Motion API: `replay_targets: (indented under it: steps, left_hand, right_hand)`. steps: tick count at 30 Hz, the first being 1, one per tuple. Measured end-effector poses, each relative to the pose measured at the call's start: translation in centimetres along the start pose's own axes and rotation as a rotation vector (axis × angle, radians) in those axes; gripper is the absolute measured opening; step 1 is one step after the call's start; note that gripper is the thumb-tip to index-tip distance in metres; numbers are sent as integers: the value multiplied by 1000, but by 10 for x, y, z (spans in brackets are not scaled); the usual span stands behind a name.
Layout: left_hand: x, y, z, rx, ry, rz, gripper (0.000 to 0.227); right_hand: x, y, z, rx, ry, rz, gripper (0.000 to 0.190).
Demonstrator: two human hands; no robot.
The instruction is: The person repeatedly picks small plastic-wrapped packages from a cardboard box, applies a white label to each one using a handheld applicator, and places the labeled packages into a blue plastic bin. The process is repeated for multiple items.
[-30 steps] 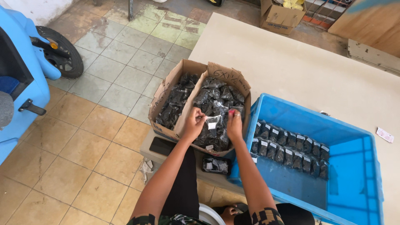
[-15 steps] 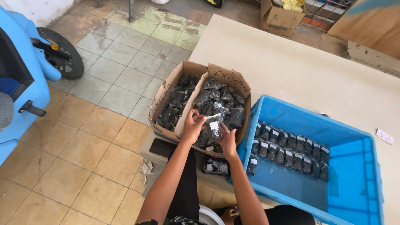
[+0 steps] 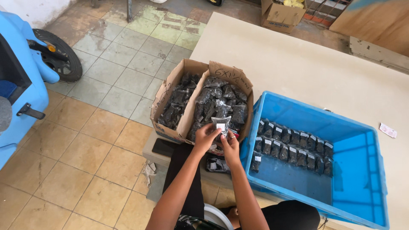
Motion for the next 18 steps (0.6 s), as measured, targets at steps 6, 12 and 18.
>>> replay_targets:
  steps: [6,12,18]
  left_hand:
    - [8,-7,-3,-153,-13,5,25]
    - [30,-10,-27,-109,-88,-93,27]
    - [12,-23,-13,45,-46,39,27]
  right_hand:
    - [10,-1,15,80,93,-55,43]
    - [21,13,44,588,344,-286,43]
    - [38,-25,79,867,632,-47,36]
Point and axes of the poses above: each hand's wrist, its own x-axis away from the middle knuckle, its own y-axis out of the back of the hand, z = x × y, the point moved 9 cm from there along -x, towards the middle knuckle, and after that the axes turned 7 degrees about y, right-handed, at the moved point
